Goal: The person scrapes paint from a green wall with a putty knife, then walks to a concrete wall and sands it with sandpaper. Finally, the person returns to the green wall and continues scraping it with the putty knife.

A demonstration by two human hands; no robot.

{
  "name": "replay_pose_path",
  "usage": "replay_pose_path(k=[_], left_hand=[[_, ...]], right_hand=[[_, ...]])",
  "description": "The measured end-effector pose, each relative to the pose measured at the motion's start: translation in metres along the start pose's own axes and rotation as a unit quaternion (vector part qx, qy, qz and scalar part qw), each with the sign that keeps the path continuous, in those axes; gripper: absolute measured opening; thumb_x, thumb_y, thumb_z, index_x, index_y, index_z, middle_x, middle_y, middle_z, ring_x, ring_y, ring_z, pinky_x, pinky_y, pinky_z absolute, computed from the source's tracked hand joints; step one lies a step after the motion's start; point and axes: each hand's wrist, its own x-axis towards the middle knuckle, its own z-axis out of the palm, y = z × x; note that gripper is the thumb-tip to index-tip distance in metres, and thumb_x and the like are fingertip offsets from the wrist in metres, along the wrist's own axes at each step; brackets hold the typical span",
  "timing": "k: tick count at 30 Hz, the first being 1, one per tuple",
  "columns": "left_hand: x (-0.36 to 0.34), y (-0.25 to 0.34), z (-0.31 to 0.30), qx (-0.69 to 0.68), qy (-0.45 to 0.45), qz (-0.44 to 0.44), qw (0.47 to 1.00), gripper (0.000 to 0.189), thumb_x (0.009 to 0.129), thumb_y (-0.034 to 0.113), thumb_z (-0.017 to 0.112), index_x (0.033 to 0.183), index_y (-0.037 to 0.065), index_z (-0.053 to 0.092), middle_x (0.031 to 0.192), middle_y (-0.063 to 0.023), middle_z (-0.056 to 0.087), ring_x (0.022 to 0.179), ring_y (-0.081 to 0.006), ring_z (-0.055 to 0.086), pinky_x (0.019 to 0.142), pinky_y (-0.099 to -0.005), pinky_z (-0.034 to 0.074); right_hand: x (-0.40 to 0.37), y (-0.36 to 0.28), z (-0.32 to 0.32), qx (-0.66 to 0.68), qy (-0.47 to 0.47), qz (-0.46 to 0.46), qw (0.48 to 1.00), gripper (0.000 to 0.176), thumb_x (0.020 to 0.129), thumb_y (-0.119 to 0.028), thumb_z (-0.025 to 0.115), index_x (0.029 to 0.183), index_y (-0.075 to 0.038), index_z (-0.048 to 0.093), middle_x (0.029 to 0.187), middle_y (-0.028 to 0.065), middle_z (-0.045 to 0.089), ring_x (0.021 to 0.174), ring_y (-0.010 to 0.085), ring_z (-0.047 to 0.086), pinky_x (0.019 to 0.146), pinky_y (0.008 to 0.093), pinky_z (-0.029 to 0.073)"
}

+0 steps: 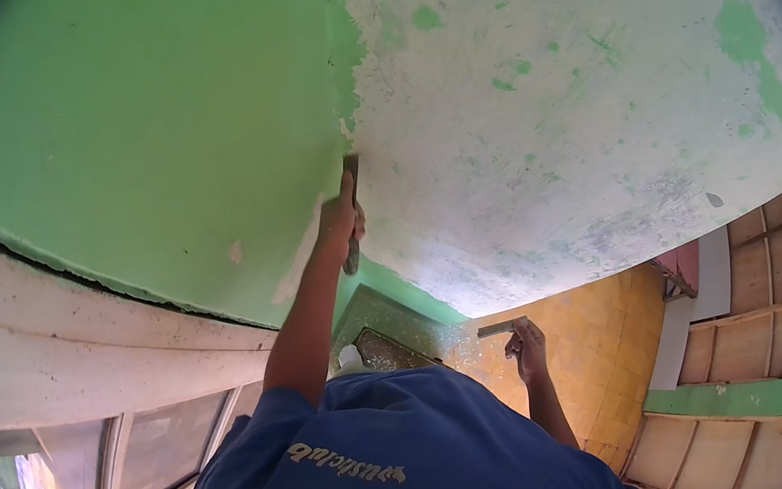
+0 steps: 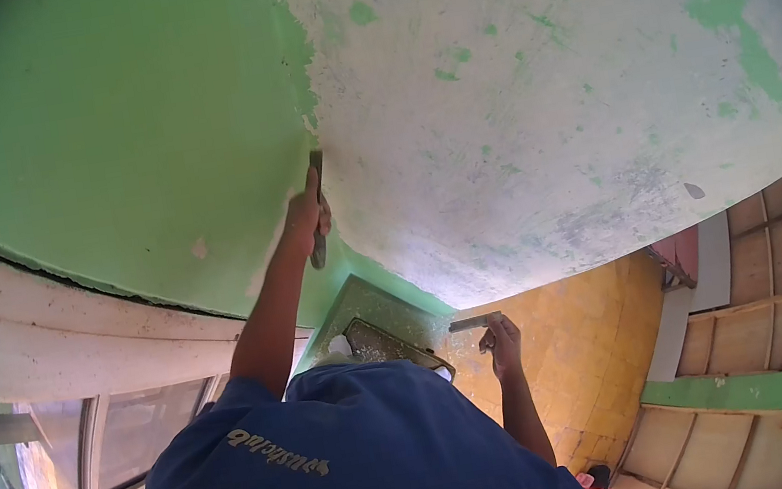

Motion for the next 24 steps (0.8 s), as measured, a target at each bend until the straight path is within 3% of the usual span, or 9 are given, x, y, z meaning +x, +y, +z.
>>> replay_pose_path(k=[2, 5, 9, 11, 12, 14, 17, 23, 24], left_hand=[[0.007, 0.030, 0.008, 0.010, -0.016, 0.049, 0.999, 0.064, 0.084, 0.064, 0.045, 0.049, 0.011, 0.036, 0.040, -0.0010, 0.034, 0.032, -0.0133, 0.034, 0.034, -0.0277, 0.030], [0.004, 0.038, 0.006, -0.017, -0.012, 0.003, 1.000, 0.064, 0.084, 0.064, 0.044, 0.049, 0.011, 0.037, 0.040, -0.0011, 0.034, 0.032, -0.0129, 0.034, 0.034, -0.0279, 0.030], [-0.015, 0.011, 0.001, 0.047, -0.002, 0.030, 0.998, 0.060, 0.086, 0.062, 0.044, 0.054, 0.012, 0.037, 0.042, 0.0001, 0.032, 0.033, -0.0124, 0.033, 0.034, -0.0270, 0.028], [-0.020, 0.001, 0.001, 0.048, 0.029, -0.020, 0.998, 0.060, 0.086, 0.062, 0.045, 0.055, 0.011, 0.037, 0.042, 0.0003, 0.031, 0.033, -0.0122, 0.033, 0.034, -0.0273, 0.028], [-0.014, 0.011, 0.002, 0.052, 0.028, -0.018, 0.998, 0.060, 0.086, 0.062, 0.045, 0.055, 0.011, 0.037, 0.042, 0.0003, 0.031, 0.033, -0.0122, 0.033, 0.034, -0.0273, 0.028], [0.003, 0.036, 0.005, 0.064, 0.010, 0.067, 0.996, 0.060, 0.085, 0.062, 0.046, 0.055, 0.011, 0.038, 0.043, 0.0001, 0.032, 0.034, -0.0123, 0.034, 0.034, -0.0277, 0.028], [-0.004, 0.040, 0.008, 0.082, 0.026, 0.025, 0.996, 0.060, 0.085, 0.061, 0.046, 0.055, 0.011, 0.038, 0.043, -0.0004, 0.033, 0.034, -0.0125, 0.034, 0.034, -0.0277, 0.028], [-0.020, -0.012, 0.008, 0.072, 0.037, -0.012, 0.997, 0.061, 0.085, 0.063, 0.046, 0.055, 0.011, 0.038, 0.043, -0.0005, 0.033, 0.033, -0.0128, 0.034, 0.033, -0.0278, 0.028], [-0.017, -0.007, 0.010, 0.091, 0.064, 0.014, 0.994, 0.061, 0.085, 0.063, 0.044, 0.054, 0.011, 0.038, 0.043, -0.0002, 0.033, 0.033, -0.0127, 0.035, 0.034, -0.0277, 0.028]], right_hand=[[0.001, -0.008, -0.009, 0.007, 0.012, -0.002, 1.000, 0.021, 0.091, -0.022, 0.053, 0.080, -0.005, 0.054, 0.052, -0.0016, 0.039, 0.042, 0.0097, 0.043, 0.041, 0.0236, 0.038], [0.003, -0.009, -0.020, -0.014, 0.007, -0.001, 1.000, 0.022, 0.092, -0.024, 0.052, 0.078, -0.007, 0.052, 0.051, -0.0020, 0.038, 0.041, 0.0100, 0.044, 0.040, 0.0240, 0.037], [0.002, 0.003, -0.027, 0.010, 0.003, 0.005, 1.000, 0.022, 0.092, -0.025, 0.052, 0.078, -0.007, 0.052, 0.051, -0.0018, 0.038, 0.042, 0.0100, 0.043, 0.040, 0.0242, 0.037], [0.000, 0.004, -0.025, 0.019, 0.012, 0.014, 1.000, 0.024, 0.091, -0.024, 0.053, 0.079, -0.004, 0.054, 0.051, -0.0010, 0.038, 0.042, 0.0100, 0.042, 0.041, 0.0242, 0.037], [0.001, 0.006, -0.026, 0.024, 0.014, 0.013, 1.000, 0.024, 0.091, -0.024, 0.053, 0.079, -0.004, 0.054, 0.051, -0.0010, 0.038, 0.042, 0.0100, 0.042, 0.041, 0.0242, 0.037], [-0.003, 0.010, -0.028, 0.032, 0.006, 0.017, 0.999, 0.025, 0.091, -0.025, 0.053, 0.079, -0.004, 0.054, 0.051, -0.0006, 0.038, 0.042, 0.0103, 0.042, 0.041, 0.0244, 0.037], [-0.001, 0.019, -0.040, 0.008, 0.002, 0.010, 1.000, 0.024, 0.092, -0.026, 0.051, 0.080, -0.006, 0.053, 0.051, -0.0011, 0.038, 0.042, 0.0111, 0.042, 0.041, 0.0252, 0.038], [0.002, 0.012, -0.040, 0.055, 0.026, -0.001, 0.998, 0.024, 0.091, -0.025, 0.053, 0.078, -0.005, 0.054, 0.051, -0.0008, 0.038, 0.042, 0.0107, 0.043, 0.041, 0.0246, 0.037], [0.003, 0.011, -0.041, 0.057, 0.028, -0.003, 0.998, 0.024, 0.091, -0.025, 0.053, 0.078, -0.005, 0.054, 0.051, -0.0008, 0.038, 0.042, 0.0107, 0.043, 0.041, 0.0246, 0.037]])
